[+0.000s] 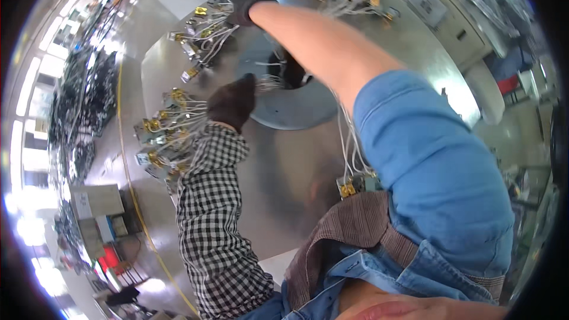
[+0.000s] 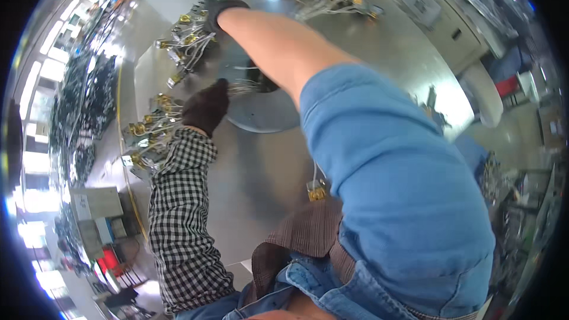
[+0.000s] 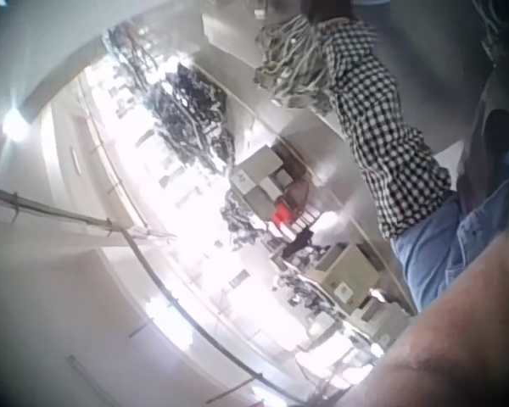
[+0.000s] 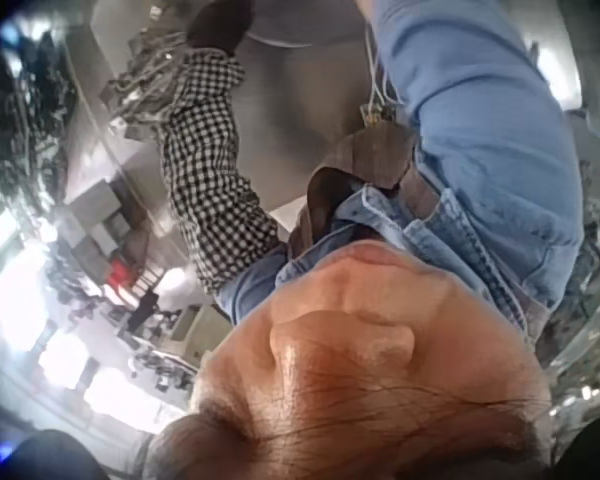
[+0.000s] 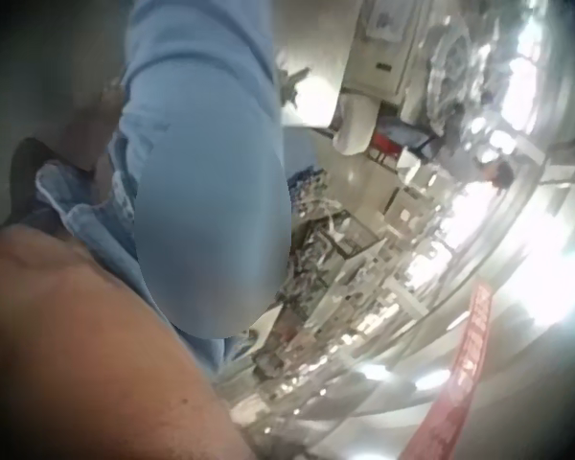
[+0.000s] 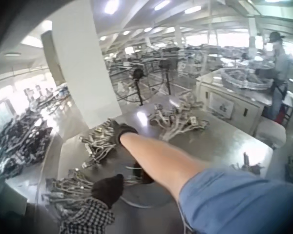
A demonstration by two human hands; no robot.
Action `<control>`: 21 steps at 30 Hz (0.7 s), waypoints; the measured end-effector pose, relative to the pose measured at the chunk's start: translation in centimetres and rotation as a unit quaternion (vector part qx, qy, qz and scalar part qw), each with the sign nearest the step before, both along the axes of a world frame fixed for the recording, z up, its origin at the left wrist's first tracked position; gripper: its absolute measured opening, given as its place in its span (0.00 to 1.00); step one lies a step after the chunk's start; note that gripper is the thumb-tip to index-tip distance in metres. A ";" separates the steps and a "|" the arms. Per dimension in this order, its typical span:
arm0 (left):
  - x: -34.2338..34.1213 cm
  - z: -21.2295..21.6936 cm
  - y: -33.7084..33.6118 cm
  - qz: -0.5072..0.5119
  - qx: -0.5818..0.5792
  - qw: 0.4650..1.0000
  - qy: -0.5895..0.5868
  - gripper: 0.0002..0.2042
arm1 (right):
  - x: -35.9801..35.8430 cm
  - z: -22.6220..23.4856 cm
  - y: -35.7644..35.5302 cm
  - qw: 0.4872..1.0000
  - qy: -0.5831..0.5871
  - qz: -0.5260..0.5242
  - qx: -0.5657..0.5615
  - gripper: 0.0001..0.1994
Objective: Assembling small electronic modules onto a circular frame and adjusting them using a manual tool.
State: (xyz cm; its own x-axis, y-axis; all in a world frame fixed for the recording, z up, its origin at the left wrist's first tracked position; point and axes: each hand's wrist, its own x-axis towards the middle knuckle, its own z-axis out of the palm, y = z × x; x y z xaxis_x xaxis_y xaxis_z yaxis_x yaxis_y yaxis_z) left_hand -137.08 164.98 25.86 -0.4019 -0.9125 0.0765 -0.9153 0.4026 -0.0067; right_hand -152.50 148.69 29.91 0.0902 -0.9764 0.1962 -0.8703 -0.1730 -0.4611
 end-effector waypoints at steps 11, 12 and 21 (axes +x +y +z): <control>-3.8 4.5 0.5 -0.174 -0.010 0.969 0.174 0.39 | -26.5 10.5 31.7 0.981 0.106 -0.104 0.126 0.34; -7.5 4.7 1.6 -0.208 0.003 0.960 0.186 0.39 | -30.8 4.7 34.6 0.951 -0.175 -0.230 0.113 0.29; -15.4 0.0 0.9 -0.146 0.170 0.972 0.076 0.30 | -24.1 -2.2 44.1 0.974 -0.155 -0.108 0.129 0.27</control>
State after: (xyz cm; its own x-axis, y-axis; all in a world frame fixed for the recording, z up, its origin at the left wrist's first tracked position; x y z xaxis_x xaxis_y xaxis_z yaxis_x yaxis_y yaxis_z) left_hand -152.49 165.88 25.86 -0.6549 -0.7442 -0.1311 -0.7419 0.6003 0.2986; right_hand -176.64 192.83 27.73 -0.1467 -0.9865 -0.0727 -0.6861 0.1544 -0.7109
